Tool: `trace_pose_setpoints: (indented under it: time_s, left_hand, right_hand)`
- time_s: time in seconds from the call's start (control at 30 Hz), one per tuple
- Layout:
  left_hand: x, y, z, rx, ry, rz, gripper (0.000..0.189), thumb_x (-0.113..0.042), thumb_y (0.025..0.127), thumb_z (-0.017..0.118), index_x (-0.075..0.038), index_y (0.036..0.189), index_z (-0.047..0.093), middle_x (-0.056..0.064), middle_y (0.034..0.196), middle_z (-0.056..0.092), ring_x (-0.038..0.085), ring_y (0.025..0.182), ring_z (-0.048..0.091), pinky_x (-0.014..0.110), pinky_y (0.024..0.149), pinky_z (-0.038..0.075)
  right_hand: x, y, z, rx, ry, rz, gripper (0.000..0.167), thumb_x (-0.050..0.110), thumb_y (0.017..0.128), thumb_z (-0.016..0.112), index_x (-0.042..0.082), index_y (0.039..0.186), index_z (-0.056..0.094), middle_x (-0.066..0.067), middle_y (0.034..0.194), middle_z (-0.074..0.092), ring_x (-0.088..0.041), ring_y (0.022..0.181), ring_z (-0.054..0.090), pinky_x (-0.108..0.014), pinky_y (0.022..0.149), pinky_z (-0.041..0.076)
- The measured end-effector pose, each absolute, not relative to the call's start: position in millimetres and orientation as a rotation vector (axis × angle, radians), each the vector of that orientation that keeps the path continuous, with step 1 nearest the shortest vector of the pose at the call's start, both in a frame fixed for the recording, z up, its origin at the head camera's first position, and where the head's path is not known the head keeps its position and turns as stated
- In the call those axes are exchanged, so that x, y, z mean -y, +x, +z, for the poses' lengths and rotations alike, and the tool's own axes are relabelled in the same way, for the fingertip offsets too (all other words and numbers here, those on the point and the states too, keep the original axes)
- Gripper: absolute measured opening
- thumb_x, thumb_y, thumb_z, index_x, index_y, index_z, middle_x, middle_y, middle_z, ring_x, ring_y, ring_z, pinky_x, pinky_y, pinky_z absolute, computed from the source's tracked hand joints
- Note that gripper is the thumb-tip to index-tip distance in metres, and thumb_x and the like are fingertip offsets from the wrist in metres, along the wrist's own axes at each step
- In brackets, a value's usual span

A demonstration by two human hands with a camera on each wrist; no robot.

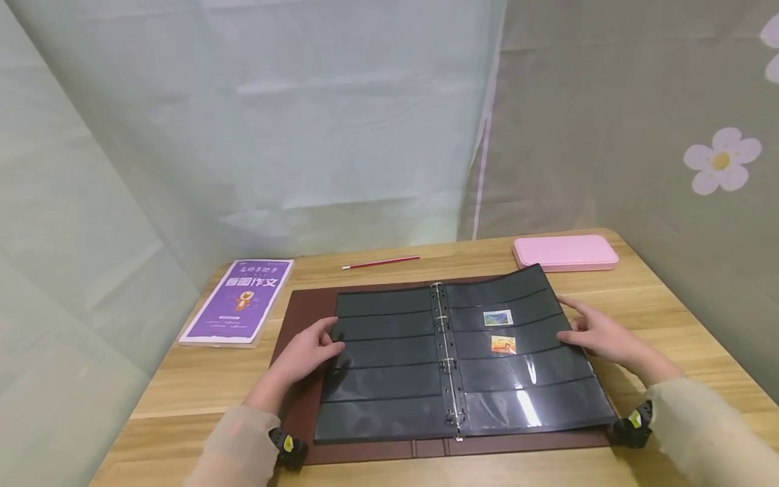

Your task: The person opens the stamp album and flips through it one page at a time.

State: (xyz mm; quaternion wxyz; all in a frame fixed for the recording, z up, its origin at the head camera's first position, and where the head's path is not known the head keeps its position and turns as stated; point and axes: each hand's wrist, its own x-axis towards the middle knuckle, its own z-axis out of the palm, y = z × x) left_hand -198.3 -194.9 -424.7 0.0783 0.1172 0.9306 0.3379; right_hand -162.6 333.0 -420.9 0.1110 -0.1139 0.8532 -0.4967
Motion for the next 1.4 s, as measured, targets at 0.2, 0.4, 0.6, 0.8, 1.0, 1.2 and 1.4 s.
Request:
trace_pose_setpoints:
  time_s: [0.2, 0.4, 0.6, 0.8, 1.0, 1.2, 1.4]
  left_hand:
    - [185.2, -204.0, -425.6, -2.786, 0.369, 1.049, 0.061, -0.024, 0.085, 0.069, -0.004, 0.137, 0.044, -0.001, 0.074, 0.056, 0.015, 0.063, 0.050, 0.031, 0.061, 0.040]
    - [180.6, -205.9, -424.0, -2.787, 0.394, 1.045, 0.062, -0.025, 0.084, 0.069, -0.004, 0.136, 0.044, -0.002, 0.074, 0.057, 0.015, 0.063, 0.051, 0.032, 0.062, 0.041]
    - [177.9, -207.2, -418.7, -2.783, 0.403, 1.038, 0.062, -0.025, 0.085, 0.069, -0.005, 0.137, 0.043, -0.002, 0.074, 0.056, 0.015, 0.063, 0.051, 0.032, 0.062, 0.041]
    - [175.0, -208.8, -413.1, -2.773, 0.399, 1.040, 0.063, -0.026, 0.084, 0.070, -0.006, 0.137, 0.043, -0.001, 0.076, 0.056, 0.015, 0.065, 0.051, 0.032, 0.065, 0.042]
    - [174.1, -209.2, -409.5, -2.724, 0.409, 1.009, 0.070, -0.027, 0.084, 0.070, -0.004, 0.141, 0.037, -0.001, 0.080, 0.057, 0.014, 0.069, 0.052, 0.032, 0.067, 0.043]
    - [166.4, -211.3, -401.1, -2.699, 0.448, 1.010, 0.071, -0.027, 0.085, 0.069, -0.005, 0.143, 0.034, -0.001, 0.082, 0.057, 0.014, 0.069, 0.052, 0.032, 0.066, 0.043]
    - [160.6, -211.6, -392.6, -2.703, 0.461, 0.993, 0.072, -0.028, 0.085, 0.069, -0.006, 0.143, 0.033, -0.001, 0.083, 0.057, 0.015, 0.069, 0.052, 0.033, 0.065, 0.042]
  right_hand:
    - [-331.0, -160.4, -407.7, -2.472, -0.314, -1.468, 0.079, 0.011, 0.090, 0.061, -0.003, 0.147, 0.008, -0.005, 0.067, 0.051, -0.009, 0.047, 0.040, -0.027, 0.043, 0.036]
    - [-327.0, -159.7, -391.9, -2.501, -0.322, -1.457, 0.078, 0.012, 0.091, 0.060, 0.000, 0.149, 0.010, -0.002, 0.063, 0.046, -0.010, 0.043, 0.037, -0.032, 0.041, 0.036]
    - [-322.0, -160.0, -377.0, -2.540, -0.325, -1.468, 0.074, 0.016, 0.093, 0.059, 0.005, 0.150, 0.014, -0.002, 0.061, 0.049, -0.010, 0.040, 0.039, -0.031, 0.039, 0.037]
    - [-317.2, -161.2, -367.0, -2.546, -0.382, -1.531, 0.070, 0.014, 0.094, 0.057, 0.006, 0.150, 0.016, -0.001, 0.060, 0.049, -0.010, 0.037, 0.039, -0.031, 0.034, 0.034]
    - [-308.5, -162.3, -356.9, -2.552, -0.438, -1.546, 0.069, 0.010, 0.092, 0.058, 0.004, 0.149, 0.018, 0.004, 0.055, 0.040, -0.011, 0.034, 0.035, -0.030, 0.033, 0.032]
    - [-301.9, -165.0, -339.9, -2.507, -0.504, -1.605, 0.067, 0.005, 0.092, 0.055, 0.000, 0.148, 0.018, 0.004, 0.054, 0.041, -0.011, 0.032, 0.033, -0.032, 0.031, 0.030]
    - [-287.9, -166.9, -327.5, -2.426, -0.510, -1.696, 0.067, 0.006, 0.094, 0.055, 0.000, 0.148, 0.016, 0.001, 0.061, 0.056, -0.012, 0.033, 0.033, -0.034, 0.033, 0.032]
